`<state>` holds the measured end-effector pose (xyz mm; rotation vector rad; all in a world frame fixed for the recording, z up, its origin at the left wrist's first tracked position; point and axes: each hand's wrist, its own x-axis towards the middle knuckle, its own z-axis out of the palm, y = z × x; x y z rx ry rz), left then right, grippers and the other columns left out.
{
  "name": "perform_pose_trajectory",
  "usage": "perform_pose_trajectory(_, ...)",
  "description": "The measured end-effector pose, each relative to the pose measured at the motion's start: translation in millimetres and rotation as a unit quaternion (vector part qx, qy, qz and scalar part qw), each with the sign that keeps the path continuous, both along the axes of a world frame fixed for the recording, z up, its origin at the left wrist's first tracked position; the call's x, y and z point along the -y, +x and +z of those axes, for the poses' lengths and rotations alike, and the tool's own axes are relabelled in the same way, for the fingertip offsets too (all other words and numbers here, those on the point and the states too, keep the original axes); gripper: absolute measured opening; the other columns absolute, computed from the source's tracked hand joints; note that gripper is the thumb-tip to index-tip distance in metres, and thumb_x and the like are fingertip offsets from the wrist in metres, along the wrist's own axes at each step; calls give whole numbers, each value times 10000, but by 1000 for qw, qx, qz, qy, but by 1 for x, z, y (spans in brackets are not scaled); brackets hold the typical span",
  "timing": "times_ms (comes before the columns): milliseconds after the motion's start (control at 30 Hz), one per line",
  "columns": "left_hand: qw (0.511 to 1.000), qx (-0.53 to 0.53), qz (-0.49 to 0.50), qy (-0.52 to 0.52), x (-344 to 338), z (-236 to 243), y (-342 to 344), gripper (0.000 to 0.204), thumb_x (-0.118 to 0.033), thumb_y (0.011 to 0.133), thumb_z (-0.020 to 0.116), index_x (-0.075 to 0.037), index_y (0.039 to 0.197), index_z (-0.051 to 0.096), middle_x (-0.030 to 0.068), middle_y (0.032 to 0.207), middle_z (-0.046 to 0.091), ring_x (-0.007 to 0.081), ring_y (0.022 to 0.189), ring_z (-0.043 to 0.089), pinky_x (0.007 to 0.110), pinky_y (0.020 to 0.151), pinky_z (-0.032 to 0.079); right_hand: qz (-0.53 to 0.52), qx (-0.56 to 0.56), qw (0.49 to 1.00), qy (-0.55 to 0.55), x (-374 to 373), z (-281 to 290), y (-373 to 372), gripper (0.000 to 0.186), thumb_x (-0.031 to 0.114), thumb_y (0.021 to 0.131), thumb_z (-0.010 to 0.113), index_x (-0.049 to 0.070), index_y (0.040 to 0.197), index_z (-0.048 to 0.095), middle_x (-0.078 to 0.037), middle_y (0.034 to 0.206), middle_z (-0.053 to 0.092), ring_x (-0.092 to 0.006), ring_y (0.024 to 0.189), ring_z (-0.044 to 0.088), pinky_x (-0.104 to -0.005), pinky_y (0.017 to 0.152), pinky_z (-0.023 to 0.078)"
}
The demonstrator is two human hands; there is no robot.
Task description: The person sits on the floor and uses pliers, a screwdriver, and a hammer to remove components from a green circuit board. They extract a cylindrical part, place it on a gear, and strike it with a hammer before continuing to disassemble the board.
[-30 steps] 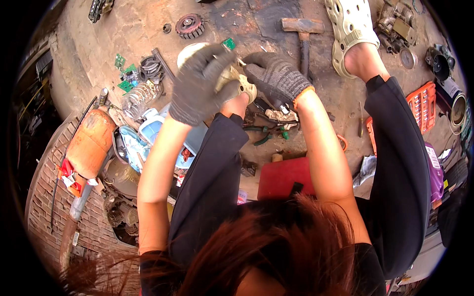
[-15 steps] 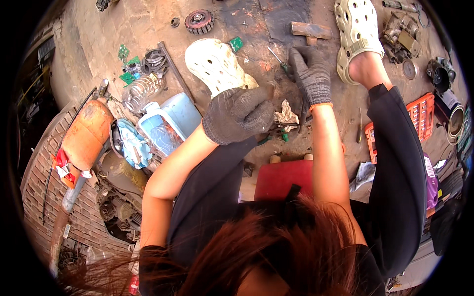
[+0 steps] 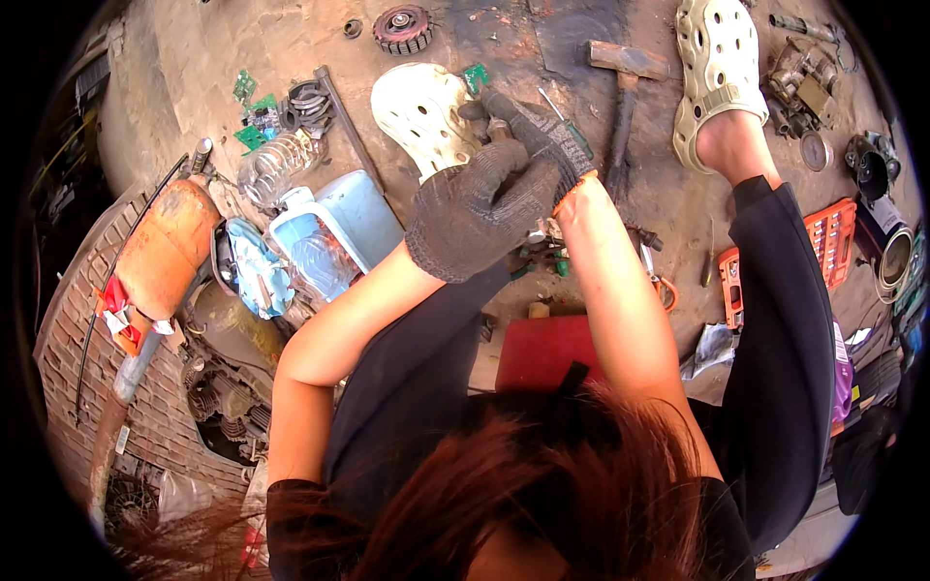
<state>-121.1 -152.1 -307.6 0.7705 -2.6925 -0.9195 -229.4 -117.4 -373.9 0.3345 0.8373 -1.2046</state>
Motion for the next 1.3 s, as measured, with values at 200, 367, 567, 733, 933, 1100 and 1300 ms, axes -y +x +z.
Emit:
perform_pose_trajectory(200, 998, 24, 37, 42, -7, -3, -8, 216, -187, 809, 676, -121, 1014, 653, 89, 905, 627, 294, 712, 650, 388, 566, 523, 62, -19, 993, -102, -6, -38, -7, 334, 170, 906, 596, 31, 1209, 590, -56, 1058, 655, -140, 957, 586, -267, 826, 499)
perform_pose_trajectory(367, 1000, 25, 12, 5, -9, -10, -4, 218, -150, 795, 654, -136, 1012, 657, 75, 949, 605, 270, 676, 643, 356, 542, 519, 78, -54, 994, -46, -3, -18, -10, 287, 140, 897, 594, 34, 1164, 608, -44, 1016, 658, -132, 940, 587, -278, 812, 495)
perform_pose_trajectory(567, 996, 45, 2, -73, -6, -13, 0, 346, -87, 706, 653, -155, 1045, 653, 70, 1028, 541, 237, 609, 612, 320, 468, 504, 260, -507, 750, -336, 1, -57, -22, 428, -53, 817, 524, 68, 1223, 583, -101, 1083, 620, -190, 973, 603, -320, 822, 506)
perform_pose_trajectory(733, 995, 37, 1, -87, -9, -18, 2, 355, -95, 717, 655, -155, 1066, 642, 71, 1022, 538, 238, 606, 612, 327, 453, 498, 269, -557, 706, -345, 9, -48, -23, 256, 169, 829, 555, 127, 1059, 657, -104, 916, 653, -239, 862, 622, -329, 777, 493)
perform_pose_trajectory(933, 998, 29, 11, -59, -10, -19, 2, 336, -103, 742, 652, -150, 1075, 633, 69, 1015, 543, 253, 616, 620, 340, 460, 504, 317, -397, 826, -244, 13, -30, -23, 241, 177, 825, 539, 124, 1029, 655, -109, 949, 658, -232, 854, 629, -327, 783, 493)
perform_pose_trajectory(1100, 997, 35, 22, -58, -9, -17, 0, 298, -109, 751, 652, -136, 1047, 636, 71, 1003, 544, 266, 600, 616, 352, 468, 508, 329, -560, 661, -375, 16, -48, -31, 344, 125, 796, 575, 109, 1137, 619, -116, 990, 665, -249, 873, 639, -336, 778, 507)
perform_pose_trajectory(1300, 997, 35, 25, -59, -10, -15, 2, 285, -97, 749, 646, -131, 1032, 638, 76, 1001, 543, 263, 621, 612, 355, 484, 508, 340, -514, 738, -274, 17, -43, -23, 240, 283, 847, 550, 116, 931, 701, -103, 916, 663, -210, 830, 621, -321, 749, 488)
